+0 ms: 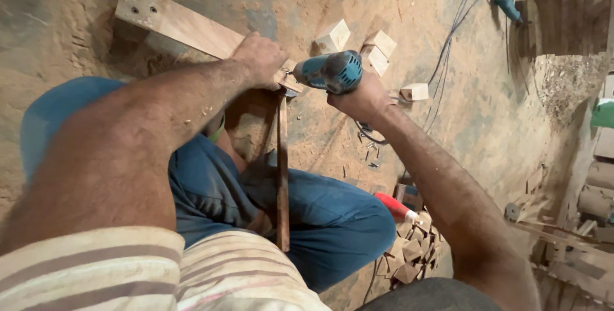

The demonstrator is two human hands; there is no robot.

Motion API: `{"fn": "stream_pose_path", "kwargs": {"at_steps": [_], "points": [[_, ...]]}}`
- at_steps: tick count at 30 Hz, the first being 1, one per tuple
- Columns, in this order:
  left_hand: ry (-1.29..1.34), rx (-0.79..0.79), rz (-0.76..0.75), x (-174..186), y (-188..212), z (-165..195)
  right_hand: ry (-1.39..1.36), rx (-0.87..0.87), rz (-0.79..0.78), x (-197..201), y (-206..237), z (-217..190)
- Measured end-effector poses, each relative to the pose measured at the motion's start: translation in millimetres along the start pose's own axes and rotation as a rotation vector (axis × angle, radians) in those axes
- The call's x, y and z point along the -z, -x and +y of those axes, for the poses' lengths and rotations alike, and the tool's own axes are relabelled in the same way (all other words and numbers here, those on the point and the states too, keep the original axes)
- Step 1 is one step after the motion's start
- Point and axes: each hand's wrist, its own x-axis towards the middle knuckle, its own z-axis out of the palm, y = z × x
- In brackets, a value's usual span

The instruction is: The person sits on the floor of a woodworking shop assembling wooden furniture parts. They hammer nails into a wooden rail, drive screws with a cordless drill, apply glue from a red bottle to small wooden blocks, and press the blocks onto the rail while positioning the pieces.

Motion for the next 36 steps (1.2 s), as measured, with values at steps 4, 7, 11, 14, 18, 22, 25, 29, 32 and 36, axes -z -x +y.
{"fn": "stream_pose_path", "kwargs": {"at_steps": [4, 7, 11, 14, 18, 22, 25, 29, 32, 36], "points": [[-0.013, 0.021, -0.036, 5.5, 4.2, 4.9, -0.030, -0.005, 0.035, -6.5, 0.9, 6.6], [0.043, 0.034, -0.014, 9.1, 8.9, 7.7, 0.028, -0.090, -0.014, -10.8, 0.7, 9.4], [0.035, 0.056, 0.109, 13.8, 16.4, 9.7, -0.037, -0.002, 0.021, -10.9, 3.3, 0.6], [0.058, 0.103, 0.098, 19.5, 24.7, 10.6, -0.068, -0.263, -0.090, -8.0, 10.0, -15.5], [-0.026, 0.075, 0.014, 26.6, 33.6, 13.8, -0.280, -0.233, -0.089, -5.3, 21.3, -35.9], [0.013, 0.050, 0.054, 30.3, 36.6, 14.8, -0.338, -0.242, -0.049, -4.8, 23.1, -40.1], [0.028, 0.065, 0.016, 32.2, 35.0, 13.8, -0.384, -0.278, -0.045, -6.0, 17.9, -34.1], [0.027, 0.057, 0.000, 35.1, 32.3, 13.2, -0.257, -0.277, -0.042, -8.0, 11.0, -27.0], [0.008, 0.056, -0.021, 34.7, 31.8, 13.7, -0.335, -0.322, -0.066, -8.6, 9.8, -27.9], [0.007, 0.029, 0.065, 30.5, 30.8, 12.2, -0.354, -0.315, -0.045, -6.4, 13.1, -31.3]]}}
